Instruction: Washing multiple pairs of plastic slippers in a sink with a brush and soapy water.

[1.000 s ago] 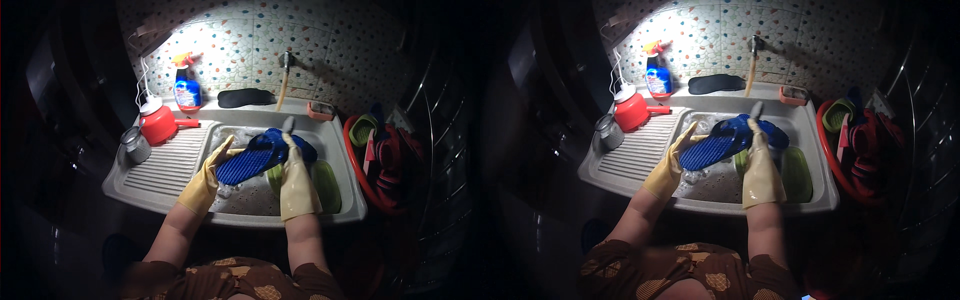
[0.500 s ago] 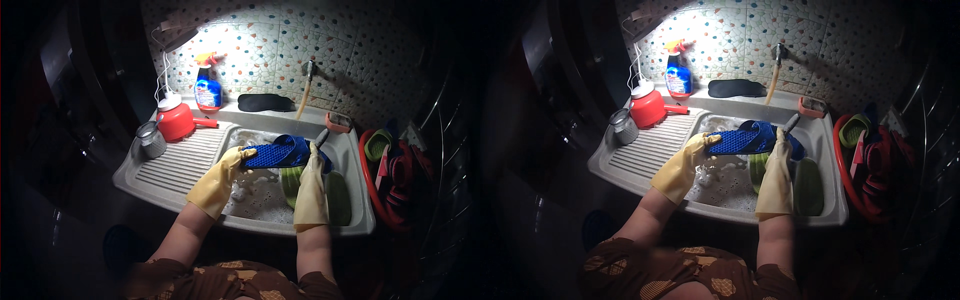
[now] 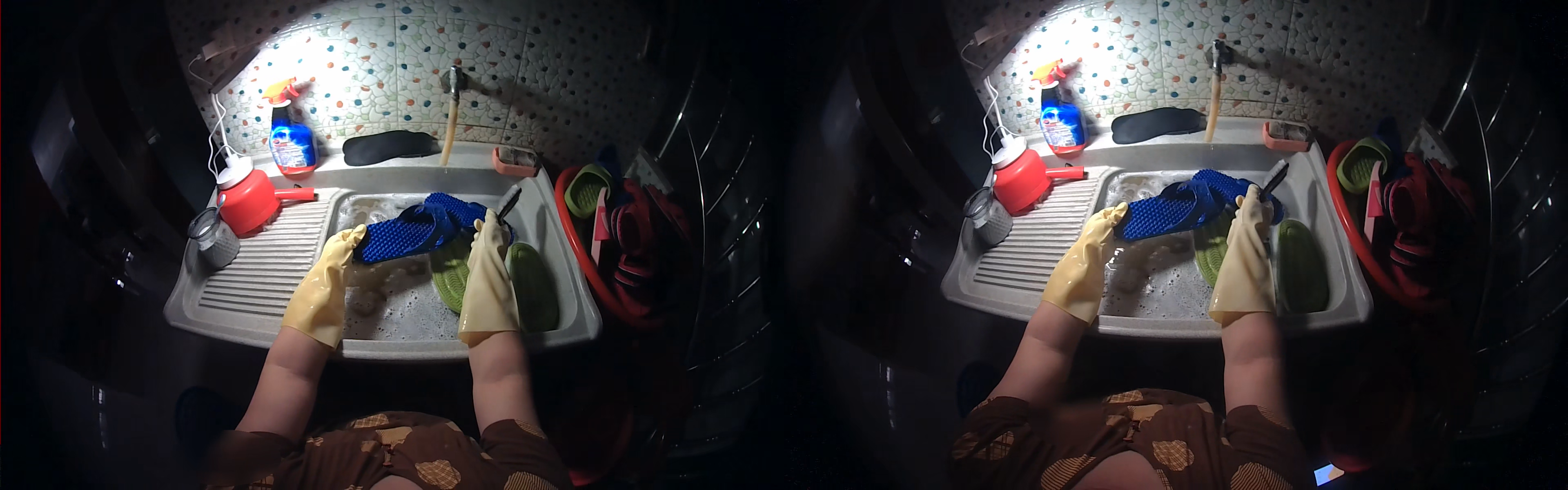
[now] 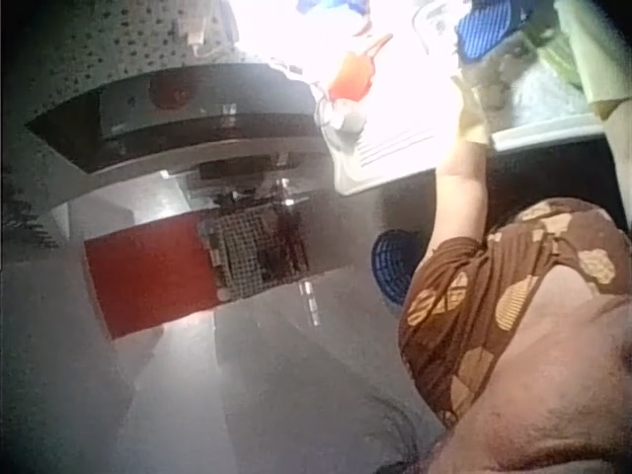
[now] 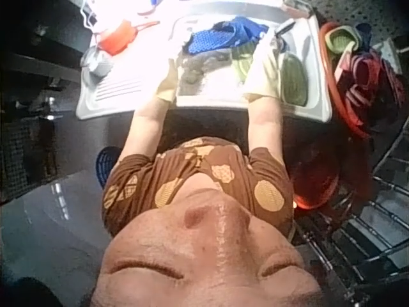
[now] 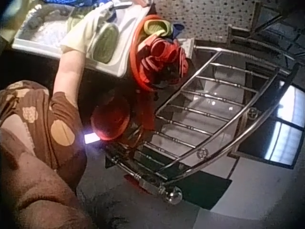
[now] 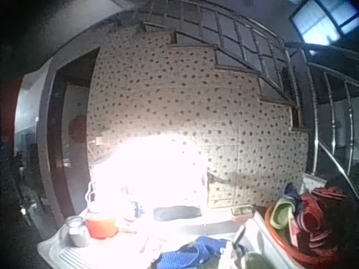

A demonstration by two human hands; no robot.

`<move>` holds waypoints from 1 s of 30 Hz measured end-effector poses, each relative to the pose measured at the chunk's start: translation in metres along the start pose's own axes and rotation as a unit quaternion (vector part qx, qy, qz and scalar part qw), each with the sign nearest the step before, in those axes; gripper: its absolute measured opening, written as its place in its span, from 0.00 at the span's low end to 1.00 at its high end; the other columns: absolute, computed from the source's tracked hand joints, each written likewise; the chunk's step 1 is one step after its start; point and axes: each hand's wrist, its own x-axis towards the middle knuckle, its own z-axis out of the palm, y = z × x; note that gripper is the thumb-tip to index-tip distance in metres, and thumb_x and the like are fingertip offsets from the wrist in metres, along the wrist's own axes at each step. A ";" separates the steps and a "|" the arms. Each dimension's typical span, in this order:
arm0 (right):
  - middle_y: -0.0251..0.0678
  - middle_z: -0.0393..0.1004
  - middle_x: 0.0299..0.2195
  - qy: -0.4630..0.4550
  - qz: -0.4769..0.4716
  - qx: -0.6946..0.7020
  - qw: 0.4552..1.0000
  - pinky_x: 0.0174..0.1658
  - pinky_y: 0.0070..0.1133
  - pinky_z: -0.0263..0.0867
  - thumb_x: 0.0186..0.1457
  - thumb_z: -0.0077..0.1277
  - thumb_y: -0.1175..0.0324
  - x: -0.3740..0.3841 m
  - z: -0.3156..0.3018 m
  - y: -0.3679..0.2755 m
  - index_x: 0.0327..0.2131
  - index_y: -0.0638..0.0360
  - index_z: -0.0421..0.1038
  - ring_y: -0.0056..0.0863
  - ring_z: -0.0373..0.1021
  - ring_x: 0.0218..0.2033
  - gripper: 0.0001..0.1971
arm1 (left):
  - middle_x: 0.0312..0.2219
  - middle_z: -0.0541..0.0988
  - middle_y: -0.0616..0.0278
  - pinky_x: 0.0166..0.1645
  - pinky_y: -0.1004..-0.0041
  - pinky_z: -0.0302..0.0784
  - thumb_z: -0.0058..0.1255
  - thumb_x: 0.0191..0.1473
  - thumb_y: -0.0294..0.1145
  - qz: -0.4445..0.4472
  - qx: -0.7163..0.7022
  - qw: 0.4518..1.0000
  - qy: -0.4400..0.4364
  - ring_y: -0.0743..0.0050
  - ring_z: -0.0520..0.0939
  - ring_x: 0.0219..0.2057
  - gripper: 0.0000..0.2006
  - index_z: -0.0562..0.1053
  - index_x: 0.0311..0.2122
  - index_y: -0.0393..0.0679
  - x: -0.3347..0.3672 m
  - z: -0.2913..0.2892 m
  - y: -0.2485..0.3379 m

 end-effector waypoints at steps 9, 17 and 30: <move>0.29 0.70 0.20 -0.122 0.015 0.005 0.992 0.12 0.18 0.50 0.58 0.49 0.54 -0.027 0.014 0.001 0.35 0.55 0.64 0.16 0.56 0.11 0.15 | 0.23 0.79 0.61 0.30 0.66 0.74 0.58 0.53 0.36 -0.105 0.113 0.956 0.250 0.65 0.79 0.24 0.09 0.77 0.27 0.43 0.012 -0.088 -0.068; 0.29 0.72 0.22 -0.076 -0.011 0.022 0.997 0.12 0.15 0.50 0.56 0.52 0.59 -0.017 -0.001 -0.004 0.33 0.55 0.67 0.14 0.56 0.12 0.11 | 0.32 0.80 0.49 0.41 0.60 0.72 0.58 0.53 0.38 -0.195 0.558 0.772 0.232 0.54 0.80 0.36 0.19 0.76 0.43 0.33 -0.014 -0.005 -0.047; 0.29 0.75 0.21 -0.080 -0.025 -0.036 0.996 0.12 0.15 0.51 0.57 0.51 0.58 -0.003 -0.003 0.002 0.33 0.54 0.68 0.13 0.57 0.11 0.11 | 0.23 0.73 0.61 0.32 0.70 0.68 0.53 0.52 0.23 -0.098 0.152 0.968 0.174 0.70 0.73 0.26 0.03 0.72 0.29 0.37 0.022 -0.012 -0.033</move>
